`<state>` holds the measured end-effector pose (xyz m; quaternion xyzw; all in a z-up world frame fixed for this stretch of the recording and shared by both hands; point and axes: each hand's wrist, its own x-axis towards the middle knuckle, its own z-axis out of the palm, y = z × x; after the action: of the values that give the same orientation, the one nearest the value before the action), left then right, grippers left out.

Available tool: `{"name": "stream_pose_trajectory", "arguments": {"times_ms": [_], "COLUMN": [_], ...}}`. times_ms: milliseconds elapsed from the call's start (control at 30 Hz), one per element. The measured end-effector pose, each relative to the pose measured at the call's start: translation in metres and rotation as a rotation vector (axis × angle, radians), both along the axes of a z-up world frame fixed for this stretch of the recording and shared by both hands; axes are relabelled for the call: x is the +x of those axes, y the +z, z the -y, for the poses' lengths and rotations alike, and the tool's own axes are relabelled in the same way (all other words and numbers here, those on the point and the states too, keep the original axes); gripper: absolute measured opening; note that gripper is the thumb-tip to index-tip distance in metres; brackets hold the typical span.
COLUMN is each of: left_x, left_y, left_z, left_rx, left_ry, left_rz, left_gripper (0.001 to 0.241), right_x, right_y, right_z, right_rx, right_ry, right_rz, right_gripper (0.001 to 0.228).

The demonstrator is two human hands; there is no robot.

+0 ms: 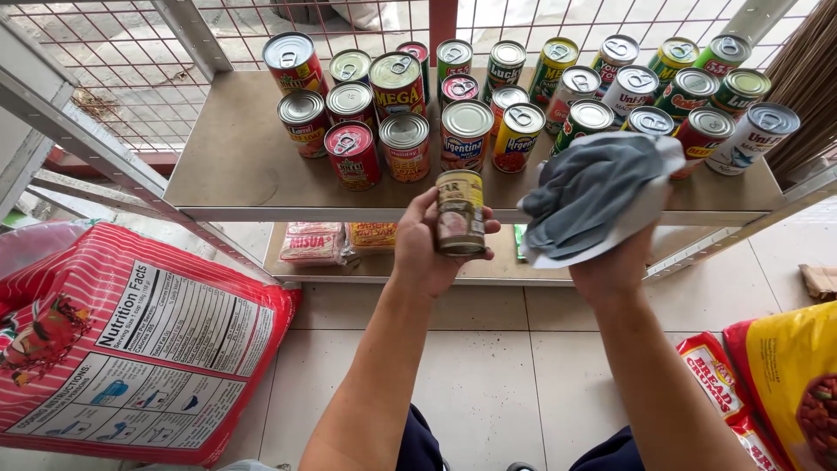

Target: Wiping dust off canned goods and oil pouches with a cloth and organizing them on metal shelves in a grocery store.

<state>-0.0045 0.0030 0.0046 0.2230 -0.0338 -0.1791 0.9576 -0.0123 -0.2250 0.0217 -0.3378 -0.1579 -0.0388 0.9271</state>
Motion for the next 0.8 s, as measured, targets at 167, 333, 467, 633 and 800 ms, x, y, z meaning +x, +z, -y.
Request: {"name": "stream_pose_trajectory", "arguments": {"times_ms": [167,333,467,633,800], "left_x": [-0.005,-0.014,-0.018,-0.022,-0.019], "left_y": [0.002,-0.014,0.004,0.001,0.016], "left_z": [0.026,0.04,0.04,0.038,0.002], "left_rx": [0.363,0.222,0.308,0.318,0.439], "left_ry": [0.085,0.037,0.074,0.021,0.122], "left_rz": [0.024,0.024,0.079,0.055,0.253], "left_gripper": [0.041,0.054,0.057,0.059,0.05], "right_x": [0.004,-0.02,-0.031,-0.002,0.004], "right_y": [-0.059,0.009,0.037,-0.016,-0.017], "right_z": [-0.018,-0.047,-0.056,-0.029,-0.012], "right_rx": [-0.857,-1.074,-0.919,-0.996,-0.509], "right_ry": [-0.223,-0.461,-0.373,-0.583,-0.341], "right_rz": [0.373,0.063,0.348,0.119,-0.205], "right_gripper": [0.078,0.071,0.088,0.033,0.032]}}
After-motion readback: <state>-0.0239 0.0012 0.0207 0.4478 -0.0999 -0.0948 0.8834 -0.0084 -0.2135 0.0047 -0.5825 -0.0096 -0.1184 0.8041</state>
